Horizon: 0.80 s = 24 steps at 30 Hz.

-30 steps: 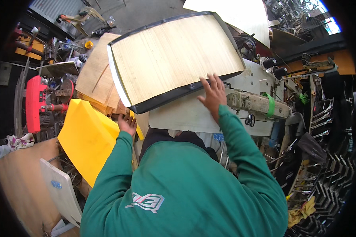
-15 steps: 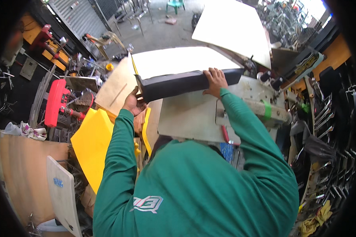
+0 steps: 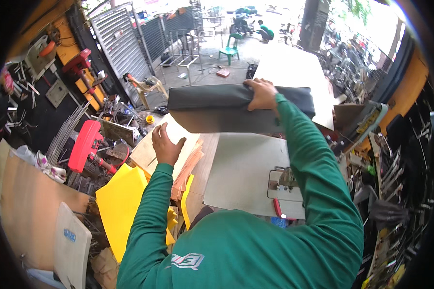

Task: The person staples black fabric onto a rectangular foam seat using a pink staple gun. They repeatedly flip the seat, pull the fabric taut, and drive staples along the edges to secure the cover.

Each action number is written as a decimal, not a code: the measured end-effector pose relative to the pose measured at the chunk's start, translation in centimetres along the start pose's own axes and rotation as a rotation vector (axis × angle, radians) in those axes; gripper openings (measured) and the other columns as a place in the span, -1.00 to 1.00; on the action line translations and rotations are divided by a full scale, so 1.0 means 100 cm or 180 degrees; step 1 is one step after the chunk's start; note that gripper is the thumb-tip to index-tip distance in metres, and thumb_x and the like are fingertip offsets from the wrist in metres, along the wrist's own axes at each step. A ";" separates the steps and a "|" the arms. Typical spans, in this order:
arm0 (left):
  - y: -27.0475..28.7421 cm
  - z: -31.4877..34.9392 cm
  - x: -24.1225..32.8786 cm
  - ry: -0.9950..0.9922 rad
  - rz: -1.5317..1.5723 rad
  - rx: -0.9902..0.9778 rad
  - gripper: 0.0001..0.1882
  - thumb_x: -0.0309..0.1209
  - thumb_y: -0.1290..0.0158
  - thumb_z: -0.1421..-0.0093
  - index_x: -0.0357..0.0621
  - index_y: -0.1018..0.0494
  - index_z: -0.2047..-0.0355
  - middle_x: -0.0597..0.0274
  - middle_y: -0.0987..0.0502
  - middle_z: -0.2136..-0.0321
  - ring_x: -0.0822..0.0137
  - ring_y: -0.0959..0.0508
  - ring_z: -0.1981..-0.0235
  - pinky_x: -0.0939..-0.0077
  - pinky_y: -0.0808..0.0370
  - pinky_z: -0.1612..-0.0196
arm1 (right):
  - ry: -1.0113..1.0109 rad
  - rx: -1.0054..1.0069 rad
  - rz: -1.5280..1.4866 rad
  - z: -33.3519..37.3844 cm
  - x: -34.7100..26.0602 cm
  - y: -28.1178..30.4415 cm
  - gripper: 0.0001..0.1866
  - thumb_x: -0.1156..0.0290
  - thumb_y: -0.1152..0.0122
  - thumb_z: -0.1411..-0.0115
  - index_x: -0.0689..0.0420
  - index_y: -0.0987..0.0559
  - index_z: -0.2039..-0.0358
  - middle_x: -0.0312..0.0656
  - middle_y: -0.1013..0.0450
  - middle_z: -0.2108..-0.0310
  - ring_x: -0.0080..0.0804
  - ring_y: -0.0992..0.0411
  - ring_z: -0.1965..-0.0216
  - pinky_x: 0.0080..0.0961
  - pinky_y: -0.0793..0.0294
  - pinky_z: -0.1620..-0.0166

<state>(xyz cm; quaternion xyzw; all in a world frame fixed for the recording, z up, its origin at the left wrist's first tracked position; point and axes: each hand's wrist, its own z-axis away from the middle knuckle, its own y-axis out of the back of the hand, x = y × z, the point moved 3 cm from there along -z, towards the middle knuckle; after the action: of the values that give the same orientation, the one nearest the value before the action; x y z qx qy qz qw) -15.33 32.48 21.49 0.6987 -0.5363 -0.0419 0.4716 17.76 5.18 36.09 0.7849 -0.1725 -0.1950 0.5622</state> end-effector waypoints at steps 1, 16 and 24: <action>0.007 -0.001 -0.001 0.0046 -0.0102 -0.0005 0.35 -0.05 -0.67 0.08 -0.14 -0.12 -0.59 -0.21 -0.26 -0.47 -0.22 -0.18 -0.55 -0.05 -0.20 -0.58 | 0.0041 -0.0343 0.0028 -0.007 -0.002 0.016 0.13 0.05 -0.66 0.27 -0.12 -0.49 -0.44 -0.04 -0.51 -0.25 0.03 -0.41 -0.38 -0.02 -0.27 -0.50; 0.013 0.025 -0.021 0.0559 0.2751 -0.0933 0.22 -0.45 -0.65 0.02 -0.07 -0.13 -0.56 0.02 -0.31 -0.49 0.01 -0.48 -0.39 0.08 -0.53 -0.42 | -0.0291 -0.1140 0.0386 0.091 0.081 0.030 0.64 -0.14 -0.83 0.40 -0.18 -0.07 -0.70 0.03 -0.02 -0.69 0.11 0.08 -0.69 0.13 0.13 -0.67; 0.046 0.040 0.015 0.0468 0.2438 -0.0973 0.66 0.16 -0.66 0.21 -0.05 0.17 -0.70 -0.11 -0.02 -0.66 -0.12 -0.21 -0.60 -0.09 -0.19 -0.61 | -0.0884 -0.0814 0.0198 0.165 0.133 0.051 0.64 0.17 -0.89 0.43 -0.26 -0.06 -0.69 -0.01 0.02 -0.67 0.23 -0.03 -0.63 0.19 -0.23 -0.59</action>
<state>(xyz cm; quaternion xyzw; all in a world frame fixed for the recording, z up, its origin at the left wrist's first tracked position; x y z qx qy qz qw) -20.25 28.93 23.21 0.3720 -0.7098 0.1074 0.5884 20.74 -16.36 34.67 0.6669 -0.2464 -0.3043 0.6340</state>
